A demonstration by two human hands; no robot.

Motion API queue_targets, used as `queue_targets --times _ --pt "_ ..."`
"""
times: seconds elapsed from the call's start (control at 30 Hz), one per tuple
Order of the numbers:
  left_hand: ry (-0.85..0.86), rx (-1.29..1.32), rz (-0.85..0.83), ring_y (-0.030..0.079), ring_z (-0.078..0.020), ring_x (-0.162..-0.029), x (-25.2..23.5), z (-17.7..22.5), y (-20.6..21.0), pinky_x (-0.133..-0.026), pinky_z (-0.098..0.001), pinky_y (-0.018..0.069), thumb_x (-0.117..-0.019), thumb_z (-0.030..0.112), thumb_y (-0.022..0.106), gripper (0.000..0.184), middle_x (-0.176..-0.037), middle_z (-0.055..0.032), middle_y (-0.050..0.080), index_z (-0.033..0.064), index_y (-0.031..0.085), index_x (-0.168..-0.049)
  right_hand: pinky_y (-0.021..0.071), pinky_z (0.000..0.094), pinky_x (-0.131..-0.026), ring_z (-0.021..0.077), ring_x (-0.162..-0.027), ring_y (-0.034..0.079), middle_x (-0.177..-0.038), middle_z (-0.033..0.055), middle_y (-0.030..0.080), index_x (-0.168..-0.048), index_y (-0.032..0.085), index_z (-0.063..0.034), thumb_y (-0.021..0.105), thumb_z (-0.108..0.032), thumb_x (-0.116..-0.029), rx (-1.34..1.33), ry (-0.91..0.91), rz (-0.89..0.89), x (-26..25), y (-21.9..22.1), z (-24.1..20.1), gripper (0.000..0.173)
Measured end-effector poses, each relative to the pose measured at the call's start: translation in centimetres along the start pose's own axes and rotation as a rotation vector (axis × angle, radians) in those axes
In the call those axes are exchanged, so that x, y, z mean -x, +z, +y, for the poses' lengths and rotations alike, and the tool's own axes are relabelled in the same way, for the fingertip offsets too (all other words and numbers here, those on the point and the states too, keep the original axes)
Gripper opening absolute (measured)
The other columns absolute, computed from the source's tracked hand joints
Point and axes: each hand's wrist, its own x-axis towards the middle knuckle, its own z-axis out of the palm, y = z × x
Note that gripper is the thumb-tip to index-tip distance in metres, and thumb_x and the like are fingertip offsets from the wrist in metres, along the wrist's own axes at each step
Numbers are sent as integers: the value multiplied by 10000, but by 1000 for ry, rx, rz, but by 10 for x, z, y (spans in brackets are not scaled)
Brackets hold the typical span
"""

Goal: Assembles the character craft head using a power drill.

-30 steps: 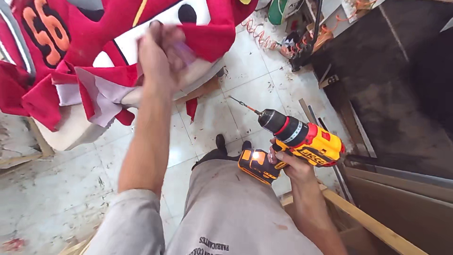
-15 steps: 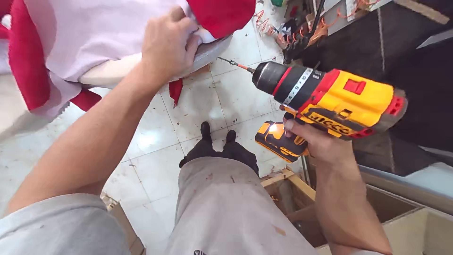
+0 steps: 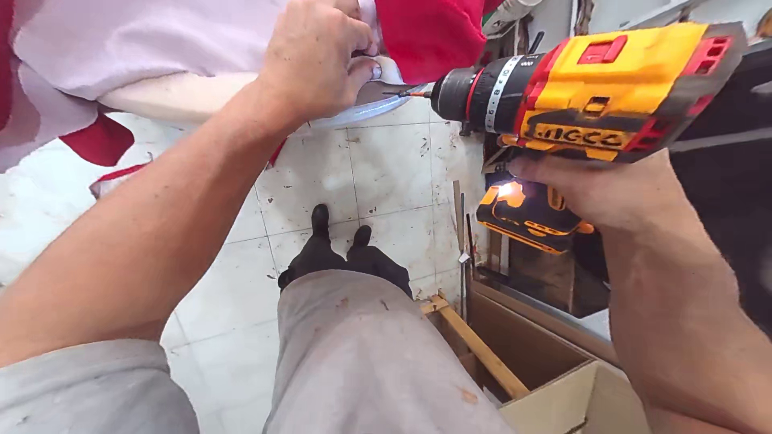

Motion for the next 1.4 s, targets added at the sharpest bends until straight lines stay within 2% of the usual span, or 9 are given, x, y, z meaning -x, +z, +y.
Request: queue_targets --times 0.27,0.47,0.57,0.67,0.8,0.87,1.0,1.1,1.4 --pt "-55 37 -68 644 -370 -1115 -1 -1 -1 -943 -595 464 -1026 304 531 310 -1159 -188 673 66 714 -1101 575 124 -709 -86 -801 654 -960 -155 684 -1144 631 -184 735 -155 -799 224 -12 -99 -30 -9 -26 361" --pt "-46 76 -91 645 -371 -1108 1 -5 1 -922 -602 469 -1028 287 520 311 -1155 -185 673 76 718 -1142 544 133 -884 -115 -989 624 -1062 -145 671 -1184 628 -186 734 -251 -793 420 -78 -193 -44 -9 -51 411" --pt "-18 74 -82 647 -389 -1090 2 -8 5 -911 -611 471 -1013 259 530 294 -1136 -198 676 61 718 -1120 538 169 -826 -97 -926 617 -1018 -117 661 -1145 640 -189 716 -298 -785 522 -106 -230 -48 -4 -57 384" --pt "-1 63 -76 644 -412 -1094 3 -8 6 -913 -617 470 -1018 242 526 293 -1145 -218 671 39 712 -1118 527 180 -868 -91 -977 616 -1035 -111 665 -1139 646 -197 715 -328 -787 574 -141 -249 -51 -2 -58 383" --pt "3 60 -75 644 -424 -1086 4 -8 8 -906 -622 474 -1019 231 526 288 -1140 -229 666 26 702 -1116 544 297 -827 -14 -963 637 -1030 -62 667 -1149 643 -194 704 -373 -772 618 -130 -262 -56 -2 -58 422" --pt "0 57 -82 641 -425 -1087 4 -6 7 -903 -624 472 -1019 234 524 292 -1139 -230 662 26 701 -1123 544 259 -808 -42 -932 632 -1005 -92 659 -1127 640 -217 697 -357 -771 623 -121 -274 -58 -2 -60 386" --pt "-5 43 -75 643 -420 -1093 4 -2 4 -926 -610 472 -1022 223 534 277 -1141 -228 668 25 705 -1113 550 409 -756 58 -933 662 -971 -48 671 -1083 661 -234 688 -403 -762 678 -85 -281 -63 -2 -60 364" --pt "-11 38 -88 643 -421 -1087 4 -1 3 -929 -609 471 -1021 220 539 276 -1148 -230 667 20 704 -1119 532 454 -714 103 -902 670 -935 -29 666 -1053 658 -226 676 -436 -752 724 -58 -281 -63 2 -63 367" --pt "-14 38 -86 641 -415 -1089 5 -2 5 -924 -611 474 -1018 204 548 247 -1135 -225 663 23 697 -1095 548 455 -768 101 -958 675 -991 -11 681 -1116 654 -205 690 -415 -745 701 -84 -289 -69 5 -57 429"
